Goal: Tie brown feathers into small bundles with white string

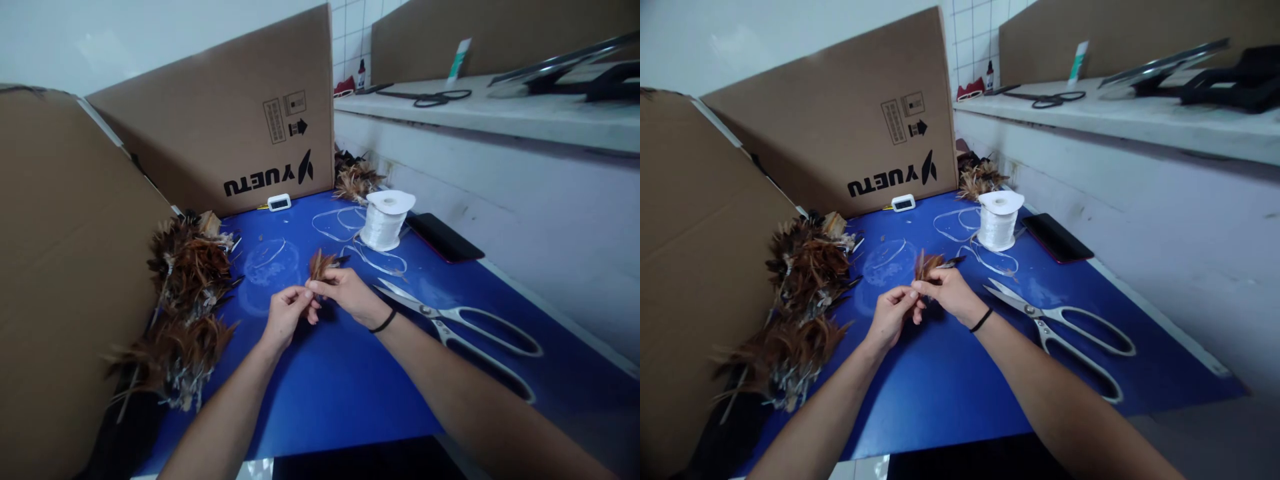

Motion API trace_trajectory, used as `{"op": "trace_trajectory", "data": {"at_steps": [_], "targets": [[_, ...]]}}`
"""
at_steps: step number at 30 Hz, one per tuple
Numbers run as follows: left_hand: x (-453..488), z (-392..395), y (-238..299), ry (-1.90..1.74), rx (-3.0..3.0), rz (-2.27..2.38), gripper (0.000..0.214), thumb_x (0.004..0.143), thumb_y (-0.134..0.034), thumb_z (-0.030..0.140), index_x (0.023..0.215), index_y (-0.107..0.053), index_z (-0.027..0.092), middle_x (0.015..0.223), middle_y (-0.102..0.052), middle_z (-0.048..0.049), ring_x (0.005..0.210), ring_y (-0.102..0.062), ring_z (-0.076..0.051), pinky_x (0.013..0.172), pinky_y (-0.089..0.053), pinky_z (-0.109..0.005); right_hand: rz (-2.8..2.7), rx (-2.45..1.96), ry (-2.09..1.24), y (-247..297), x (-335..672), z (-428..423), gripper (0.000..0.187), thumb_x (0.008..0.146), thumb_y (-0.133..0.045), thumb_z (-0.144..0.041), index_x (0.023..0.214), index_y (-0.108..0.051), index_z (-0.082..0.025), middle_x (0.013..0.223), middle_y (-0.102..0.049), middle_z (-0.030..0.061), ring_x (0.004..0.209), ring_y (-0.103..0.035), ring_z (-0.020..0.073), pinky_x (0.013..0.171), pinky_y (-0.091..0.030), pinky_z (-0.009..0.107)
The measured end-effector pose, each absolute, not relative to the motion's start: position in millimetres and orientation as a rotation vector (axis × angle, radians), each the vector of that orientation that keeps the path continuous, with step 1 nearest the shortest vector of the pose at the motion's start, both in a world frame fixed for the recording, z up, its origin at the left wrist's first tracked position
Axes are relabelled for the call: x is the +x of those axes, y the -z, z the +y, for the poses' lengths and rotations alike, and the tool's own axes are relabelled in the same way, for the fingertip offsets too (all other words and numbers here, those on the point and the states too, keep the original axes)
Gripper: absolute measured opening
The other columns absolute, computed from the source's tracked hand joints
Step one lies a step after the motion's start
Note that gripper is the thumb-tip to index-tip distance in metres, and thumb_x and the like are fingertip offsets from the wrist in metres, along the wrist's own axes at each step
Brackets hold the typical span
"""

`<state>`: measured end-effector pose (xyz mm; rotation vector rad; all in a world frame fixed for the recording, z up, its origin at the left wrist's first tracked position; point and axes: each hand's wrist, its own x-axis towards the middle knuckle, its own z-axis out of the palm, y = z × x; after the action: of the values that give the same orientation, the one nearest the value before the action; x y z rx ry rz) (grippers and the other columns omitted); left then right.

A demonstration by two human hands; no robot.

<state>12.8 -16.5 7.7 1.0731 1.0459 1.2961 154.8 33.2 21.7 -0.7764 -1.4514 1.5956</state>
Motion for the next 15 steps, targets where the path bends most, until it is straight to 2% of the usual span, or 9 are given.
{"op": "trace_trajectory", "data": {"at_steps": [3, 6, 15], "targets": [[12.2, -17.0, -8.3, -1.282, 1.113, 1.005, 0.026, 0.077, -0.065, 0.035, 0.082, -0.065, 0.010, 0.067, -0.066, -0.0044, 0.046, -0.058, -0.009, 0.047, -0.048, -0.022, -1.386, -0.805, -1.641, -21.5, 154.9, 33.9, 0.030, 0.068, -0.071, -0.042, 0.066, -0.060, -0.014, 0.056, -0.055, -0.0016, 0.053, -0.049, 0.0094, 0.053, -0.037, 0.025], [10.8, -16.3, -7.8, -1.282, 1.155, 0.964, 0.027, 0.074, -0.067, 0.034, 0.089, -0.065, 0.011, 0.070, -0.067, -0.0048, 0.048, -0.059, -0.011, 0.048, -0.050, -0.024, -1.269, -0.800, -1.721, -22.9, 154.9, 33.5, 0.030, 0.067, -0.073, -0.040, 0.065, -0.059, -0.014, 0.058, -0.057, -0.0012, 0.052, -0.048, 0.0082, 0.053, -0.036, 0.025], [9.8, -14.5, -7.3, -1.318, 1.170, 1.017, 0.027, 0.071, -0.070, 0.035, 0.081, -0.066, 0.011, 0.066, -0.067, -0.0041, 0.045, -0.058, -0.010, 0.046, -0.049, -0.023, -1.125, -0.682, -1.925, -22.3, 151.9, 29.1, 0.026, 0.068, -0.073, -0.035, 0.068, -0.061, -0.013, 0.059, -0.056, -0.0016, 0.053, -0.048, 0.0081, 0.055, -0.038, 0.026]]}}
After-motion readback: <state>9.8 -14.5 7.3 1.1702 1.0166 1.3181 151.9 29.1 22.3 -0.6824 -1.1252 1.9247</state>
